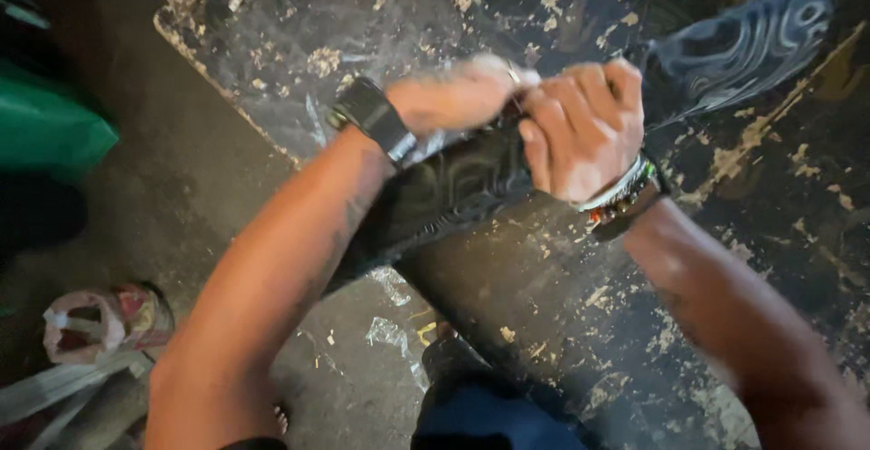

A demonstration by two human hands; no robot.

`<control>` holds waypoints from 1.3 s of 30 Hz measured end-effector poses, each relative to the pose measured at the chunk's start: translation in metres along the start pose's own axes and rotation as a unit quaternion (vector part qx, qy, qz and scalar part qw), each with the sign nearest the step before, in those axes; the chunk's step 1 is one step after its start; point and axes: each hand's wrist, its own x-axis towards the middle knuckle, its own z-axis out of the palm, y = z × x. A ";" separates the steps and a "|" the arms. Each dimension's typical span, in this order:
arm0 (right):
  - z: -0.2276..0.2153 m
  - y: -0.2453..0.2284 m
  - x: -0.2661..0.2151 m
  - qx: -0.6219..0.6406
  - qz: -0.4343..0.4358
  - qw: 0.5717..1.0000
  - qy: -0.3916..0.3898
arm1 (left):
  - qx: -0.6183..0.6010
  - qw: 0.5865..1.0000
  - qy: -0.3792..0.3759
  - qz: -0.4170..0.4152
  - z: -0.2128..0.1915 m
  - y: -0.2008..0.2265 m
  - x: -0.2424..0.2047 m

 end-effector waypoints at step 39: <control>-0.010 -0.006 -0.004 0.038 0.048 0.997 0.049 | 0.370 0.891 0.068 0.255 0.022 -0.055 -0.008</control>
